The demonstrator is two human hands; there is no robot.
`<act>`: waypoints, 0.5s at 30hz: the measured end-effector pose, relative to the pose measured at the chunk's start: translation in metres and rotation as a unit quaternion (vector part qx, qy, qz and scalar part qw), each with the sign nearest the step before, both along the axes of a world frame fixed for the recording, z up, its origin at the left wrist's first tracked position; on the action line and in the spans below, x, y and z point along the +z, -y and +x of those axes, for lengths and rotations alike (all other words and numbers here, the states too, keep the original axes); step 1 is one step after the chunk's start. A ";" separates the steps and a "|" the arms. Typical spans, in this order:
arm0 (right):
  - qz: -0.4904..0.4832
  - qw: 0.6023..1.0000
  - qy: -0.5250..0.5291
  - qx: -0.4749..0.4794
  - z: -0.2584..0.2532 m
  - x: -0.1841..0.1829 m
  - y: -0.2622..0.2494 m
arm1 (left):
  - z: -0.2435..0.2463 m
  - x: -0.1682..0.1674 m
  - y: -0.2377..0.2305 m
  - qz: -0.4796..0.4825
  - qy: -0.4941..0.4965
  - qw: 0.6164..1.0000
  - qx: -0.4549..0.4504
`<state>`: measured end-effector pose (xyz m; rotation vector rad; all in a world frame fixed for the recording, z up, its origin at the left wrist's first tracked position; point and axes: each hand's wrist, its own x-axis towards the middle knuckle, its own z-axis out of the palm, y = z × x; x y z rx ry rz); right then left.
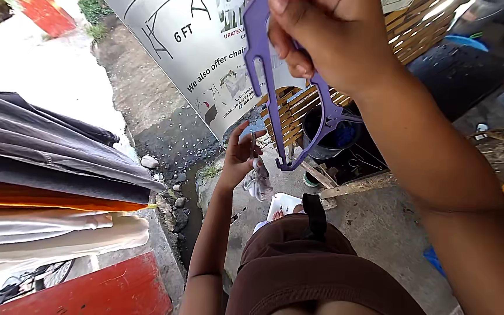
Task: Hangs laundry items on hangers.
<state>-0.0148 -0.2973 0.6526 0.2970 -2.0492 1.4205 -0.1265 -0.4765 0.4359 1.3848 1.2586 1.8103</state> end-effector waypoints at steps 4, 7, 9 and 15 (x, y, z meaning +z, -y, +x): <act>0.036 0.994 -0.077 0.070 -0.014 -0.029 0.021 | 0.010 0.016 -0.010 -0.022 -0.031 0.999 -0.028; 0.133 0.979 -0.150 -0.019 -0.016 -0.048 0.025 | 0.019 0.019 -0.020 -0.011 -0.021 0.999 0.024; 0.198 0.942 -0.241 -0.125 0.005 -0.060 0.014 | 0.021 0.015 -0.025 0.000 0.013 0.997 0.080; -0.121 0.943 -0.074 -0.301 0.059 -0.205 0.005 | 0.021 0.028 -0.035 0.024 0.054 0.985 0.164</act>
